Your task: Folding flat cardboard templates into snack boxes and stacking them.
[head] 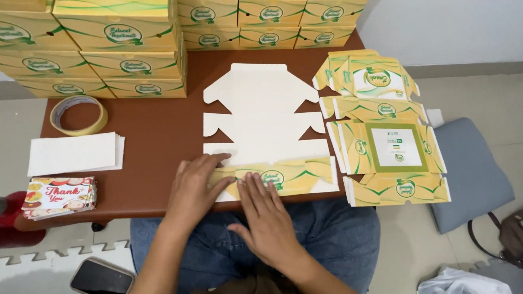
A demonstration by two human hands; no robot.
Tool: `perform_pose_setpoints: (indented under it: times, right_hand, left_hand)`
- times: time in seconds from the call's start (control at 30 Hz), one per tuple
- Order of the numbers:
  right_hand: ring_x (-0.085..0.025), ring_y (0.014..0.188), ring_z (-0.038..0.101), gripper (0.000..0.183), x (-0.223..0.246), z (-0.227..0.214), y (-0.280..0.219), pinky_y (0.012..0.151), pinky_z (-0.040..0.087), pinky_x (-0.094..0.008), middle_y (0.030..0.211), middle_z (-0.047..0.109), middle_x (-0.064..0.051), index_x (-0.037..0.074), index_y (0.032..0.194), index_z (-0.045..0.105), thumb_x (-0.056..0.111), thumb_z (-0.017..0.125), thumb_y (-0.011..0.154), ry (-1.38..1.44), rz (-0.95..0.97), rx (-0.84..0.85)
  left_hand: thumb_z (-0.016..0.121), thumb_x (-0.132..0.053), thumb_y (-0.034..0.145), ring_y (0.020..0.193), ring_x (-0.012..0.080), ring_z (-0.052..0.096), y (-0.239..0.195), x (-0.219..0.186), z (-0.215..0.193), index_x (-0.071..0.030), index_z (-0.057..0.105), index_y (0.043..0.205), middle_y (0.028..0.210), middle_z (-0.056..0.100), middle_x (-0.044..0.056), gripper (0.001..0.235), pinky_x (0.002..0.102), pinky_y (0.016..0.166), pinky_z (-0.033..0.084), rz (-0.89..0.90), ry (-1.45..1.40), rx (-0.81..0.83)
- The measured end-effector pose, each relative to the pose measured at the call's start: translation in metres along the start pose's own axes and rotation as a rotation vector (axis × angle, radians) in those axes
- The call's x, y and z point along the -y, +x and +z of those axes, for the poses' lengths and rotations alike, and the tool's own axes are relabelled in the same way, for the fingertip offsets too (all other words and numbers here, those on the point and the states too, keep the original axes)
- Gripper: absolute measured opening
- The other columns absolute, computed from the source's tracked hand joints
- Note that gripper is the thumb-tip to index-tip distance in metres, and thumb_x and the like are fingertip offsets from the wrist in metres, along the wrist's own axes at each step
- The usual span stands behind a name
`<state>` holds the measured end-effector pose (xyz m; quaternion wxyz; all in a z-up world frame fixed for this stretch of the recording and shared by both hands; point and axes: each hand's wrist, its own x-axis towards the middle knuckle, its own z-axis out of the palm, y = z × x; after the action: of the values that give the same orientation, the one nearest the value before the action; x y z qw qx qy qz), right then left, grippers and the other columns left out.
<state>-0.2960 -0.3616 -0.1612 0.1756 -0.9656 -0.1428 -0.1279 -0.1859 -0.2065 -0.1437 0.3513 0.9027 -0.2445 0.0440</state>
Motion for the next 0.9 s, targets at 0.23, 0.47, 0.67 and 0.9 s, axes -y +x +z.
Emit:
perform_pose_setpoints:
  times: [0.23, 0.47, 0.67, 0.9]
  right_hand:
    - [-0.040, 0.151, 0.028, 0.080, -0.020, 0.013, -0.014, 0.122, 0.021, -0.049, 0.158, 0.032, -0.031, -0.009, 0.151, 0.030, 0.046, 0.053, 0.098, -0.086, 0.131, -0.028]
    - [-0.036, 0.150, 0.031, 0.084, -0.085, -0.023, -0.043, 0.122, 0.021, -0.048, 0.157, 0.037, -0.028, -0.006, 0.151, 0.034, 0.053, 0.055, 0.095, -0.306, 0.267, 0.039]
    - [-0.036, 0.150, 0.027, 0.117, -0.118, -0.054, -0.020, 0.120, 0.019, -0.055, 0.159, 0.035, -0.015, 0.020, 0.160, 0.030, 0.053, 0.088, 0.063, -0.231, 0.172, 0.254]
    - [-0.032, 0.140, 0.047, 0.060, -0.102, -0.081, -0.035, 0.115, 0.035, -0.047, 0.141, 0.058, -0.007, 0.022, 0.142, 0.058, 0.006, 0.066, 0.085, 0.003, 0.171, 0.232]
  left_hand:
    - [0.078, -0.025, 0.081, 0.091, 0.0190, 0.063, -0.001, 0.009, 0.003, -0.009, 0.072, 0.115, 0.100, 0.070, 0.002, 0.038, 0.032, 0.086, 0.043, 0.064, -0.051, -0.015]
    - [0.074, -0.032, 0.087, 0.103, 0.0225, 0.059, -0.004, 0.017, 0.004, -0.016, 0.075, 0.114, 0.114, 0.065, 0.004, 0.031, 0.039, 0.093, 0.041, 0.175, 0.109, -0.029]
    - [0.082, -0.053, 0.073, 0.116, 0.0285, 0.055, -0.011, 0.011, -0.013, -0.019, 0.063, 0.135, 0.117, 0.063, 0.008, 0.073, 0.047, 0.103, 0.035, 0.246, 0.110, 0.223]
    - [0.079, -0.023, 0.078, 0.121, 0.0278, 0.052, -0.035, 0.009, -0.022, -0.022, 0.061, 0.139, 0.122, 0.060, 0.008, 0.063, 0.041, 0.100, 0.038, 0.217, 0.207, 0.373]
